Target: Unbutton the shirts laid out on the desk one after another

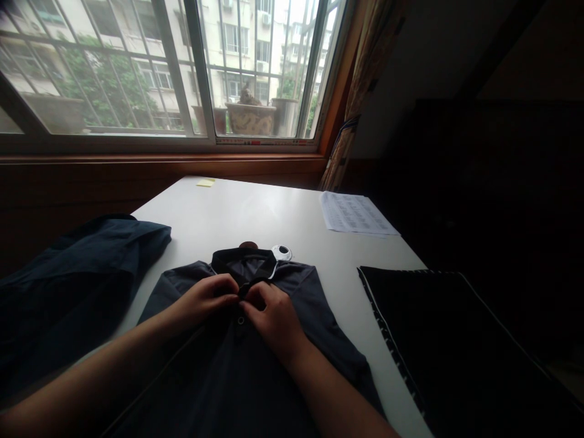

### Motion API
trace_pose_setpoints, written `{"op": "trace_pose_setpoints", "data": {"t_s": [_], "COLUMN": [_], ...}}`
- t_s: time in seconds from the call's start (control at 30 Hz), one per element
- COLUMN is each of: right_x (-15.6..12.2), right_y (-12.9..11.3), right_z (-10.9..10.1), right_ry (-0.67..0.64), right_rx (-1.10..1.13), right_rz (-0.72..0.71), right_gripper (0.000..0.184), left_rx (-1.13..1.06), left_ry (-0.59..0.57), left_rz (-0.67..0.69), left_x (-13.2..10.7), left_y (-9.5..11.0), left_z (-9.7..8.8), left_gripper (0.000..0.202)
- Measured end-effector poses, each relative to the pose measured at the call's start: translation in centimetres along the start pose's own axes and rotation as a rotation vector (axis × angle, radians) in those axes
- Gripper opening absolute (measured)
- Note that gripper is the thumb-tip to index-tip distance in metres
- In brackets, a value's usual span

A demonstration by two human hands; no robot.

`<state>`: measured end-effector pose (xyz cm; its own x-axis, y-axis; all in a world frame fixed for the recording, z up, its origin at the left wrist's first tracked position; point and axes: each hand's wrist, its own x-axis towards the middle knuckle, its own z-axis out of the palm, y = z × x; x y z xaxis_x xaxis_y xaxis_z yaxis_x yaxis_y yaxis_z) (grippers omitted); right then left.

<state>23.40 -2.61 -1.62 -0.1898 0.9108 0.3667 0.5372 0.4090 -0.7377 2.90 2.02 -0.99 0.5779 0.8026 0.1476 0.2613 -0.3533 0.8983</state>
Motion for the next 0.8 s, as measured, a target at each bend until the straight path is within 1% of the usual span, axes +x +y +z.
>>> {"op": "trace_pose_setpoints", "data": {"t_s": [0.07, 0.13, 0.17, 0.2, 0.27, 0.33, 0.4, 0.53, 0.63, 0.67, 0.7, 0.73, 0.8], "right_x": [-0.1, -0.2, -0.3, -0.3, -0.2, -0.1, 0.1, 0.2, 0.1, 0.0, 0.0, -0.1, -0.1], "right_y": [0.0, 0.0, 0.1, 0.1, 0.2, 0.4, 0.5, 0.8, 0.8, 0.8, 0.7, 0.7, 0.6], "right_z": [-0.2, -0.4, -0.5, -0.5, -0.5, -0.5, -0.5, -0.4, -0.4, -0.4, -0.3, -0.3, -0.3], "right_ry": [0.069, 0.177, 0.215, 0.229, 0.179, 0.101, 0.049, 0.008, 0.049, 0.07, 0.083, 0.081, 0.028], "right_rx": [0.029, 0.041, 0.038, 0.029, 0.0, -0.021, -0.027, -0.041, -0.069, -0.068, -0.062, -0.051, -0.034], "right_rz": [-0.066, -0.127, -0.138, -0.137, -0.13, -0.131, -0.129, -0.104, -0.102, -0.098, -0.097, -0.098, -0.11], "right_gripper": [0.009, 0.007, 0.011, 0.02, 0.042, 0.054, 0.052, 0.035, 0.027, 0.029, 0.034, 0.043, 0.061], "left_rx": [0.011, 0.015, 0.012, 0.006, -0.006, -0.021, -0.03, -0.037, -0.022, -0.011, 0.001, 0.012, 0.026], "left_ry": [0.008, 0.01, 0.008, 0.004, -0.008, -0.024, -0.034, -0.039, -0.047, -0.046, -0.043, -0.039, -0.036], "left_rz": [-0.004, -0.001, 0.001, 0.001, 0.005, 0.013, 0.023, 0.031, 0.059, 0.076, 0.095, 0.113, 0.141], "left_x": [0.0, 0.0, 0.0, 0.0, 0.0, 0.0, 0.0, 0.0, 0.0, 0.0, 0.0, 0.0, 0.0], "left_y": [0.1, 0.2, 0.3, 0.3, 0.4, 0.2, 0.0, -0.7, -0.8, -0.8, -0.7, -0.6, -0.5], "left_z": [0.0, -0.1, -0.1, -0.1, -0.1, -0.2, -0.2, -0.1, -0.1, -0.1, -0.1, -0.1, -0.1], "left_gripper": [0.015, 0.015, 0.015, 0.015, 0.015, 0.015, 0.016, 0.018, 0.018, 0.018, 0.018, 0.019, 0.02]}}
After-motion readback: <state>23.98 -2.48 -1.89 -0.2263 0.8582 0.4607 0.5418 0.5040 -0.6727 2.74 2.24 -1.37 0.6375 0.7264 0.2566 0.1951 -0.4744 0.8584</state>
